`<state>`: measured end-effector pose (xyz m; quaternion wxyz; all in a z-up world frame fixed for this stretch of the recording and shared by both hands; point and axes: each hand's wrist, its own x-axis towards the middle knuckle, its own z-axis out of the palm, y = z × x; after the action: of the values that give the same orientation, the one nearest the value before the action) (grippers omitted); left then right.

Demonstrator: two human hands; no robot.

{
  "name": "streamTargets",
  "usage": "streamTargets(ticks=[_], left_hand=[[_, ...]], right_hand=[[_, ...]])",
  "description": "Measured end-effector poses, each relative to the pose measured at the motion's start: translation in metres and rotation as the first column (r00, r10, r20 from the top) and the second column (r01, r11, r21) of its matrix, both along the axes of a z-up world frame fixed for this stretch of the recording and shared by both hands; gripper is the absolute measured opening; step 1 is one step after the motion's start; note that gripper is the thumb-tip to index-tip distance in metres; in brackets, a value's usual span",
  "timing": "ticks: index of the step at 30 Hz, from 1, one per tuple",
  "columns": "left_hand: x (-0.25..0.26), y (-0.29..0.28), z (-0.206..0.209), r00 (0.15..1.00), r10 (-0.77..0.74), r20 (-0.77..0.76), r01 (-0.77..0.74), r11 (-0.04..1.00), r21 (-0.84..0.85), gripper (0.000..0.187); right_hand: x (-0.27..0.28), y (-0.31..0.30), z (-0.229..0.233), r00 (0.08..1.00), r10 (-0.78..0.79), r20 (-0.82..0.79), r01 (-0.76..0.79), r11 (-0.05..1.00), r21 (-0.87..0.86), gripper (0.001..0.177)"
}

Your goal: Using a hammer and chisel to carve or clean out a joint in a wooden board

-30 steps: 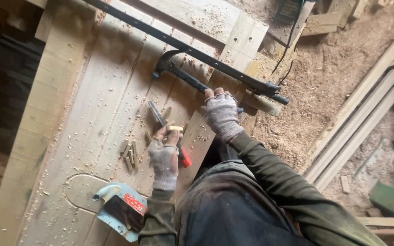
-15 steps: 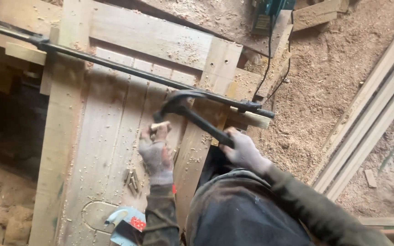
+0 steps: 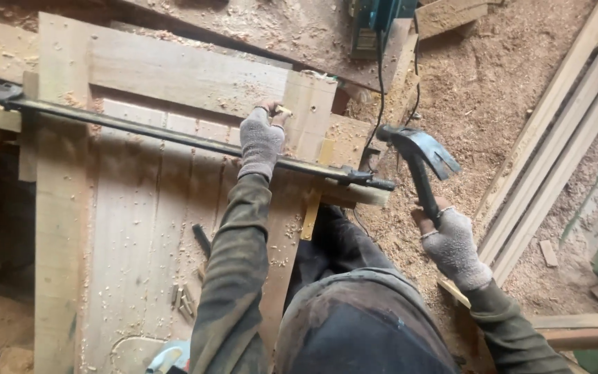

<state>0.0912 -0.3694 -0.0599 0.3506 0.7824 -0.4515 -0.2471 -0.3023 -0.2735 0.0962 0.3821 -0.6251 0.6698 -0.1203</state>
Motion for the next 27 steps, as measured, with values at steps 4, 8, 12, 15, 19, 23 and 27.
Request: streamTargets(ticks=[4, 8, 12, 15, 19, 23, 27], left_hand=[[-0.004, -0.002, -0.002, 0.997, -0.037, 0.067, 0.033, 0.998, 0.056, 0.025], [-0.007, -0.003, 0.007, 0.99, -0.077, 0.119, 0.057, 0.985, 0.165, 0.021], [-0.021, 0.0, 0.044, 0.986, -0.074, 0.147, 0.041, 0.976, 0.215, 0.021], [-0.026, -0.001, 0.055, 0.974, -0.112, 0.194, 0.057, 0.961, 0.271, 0.02], [-0.019, -0.002, 0.03, 0.978, -0.149, 0.144, 0.099, 0.946, 0.31, 0.019], [-0.019, -0.004, 0.037, 0.982, -0.133, 0.135, 0.089, 0.953, 0.291, 0.02], [-0.017, -0.004, 0.023, 0.979, -0.131, 0.154, 0.082, 0.953, 0.292, 0.02]], right_hand=[[-0.002, 0.005, -0.012, 1.0, 0.01, 0.03, -0.011, 1.0, 0.02, 0.012], [0.009, -0.001, -0.013, 0.997, 0.072, 0.011, -0.072, 0.997, 0.017, 0.019], [0.033, -0.021, 0.002, 0.985, 0.145, -0.09, -0.132, 0.981, 0.139, 0.029], [0.059, -0.042, 0.025, 0.957, 0.253, -0.144, -0.217, 0.949, 0.229, 0.055], [0.092, -0.069, 0.031, 0.835, 0.511, -0.205, -0.503, 0.859, 0.093, 0.066], [0.104, -0.078, 0.025, 0.757, 0.606, -0.247, -0.64, 0.763, -0.09, 0.062], [0.124, -0.084, 0.027, 0.735, 0.601, -0.312, -0.674, 0.695, -0.251, 0.069]])
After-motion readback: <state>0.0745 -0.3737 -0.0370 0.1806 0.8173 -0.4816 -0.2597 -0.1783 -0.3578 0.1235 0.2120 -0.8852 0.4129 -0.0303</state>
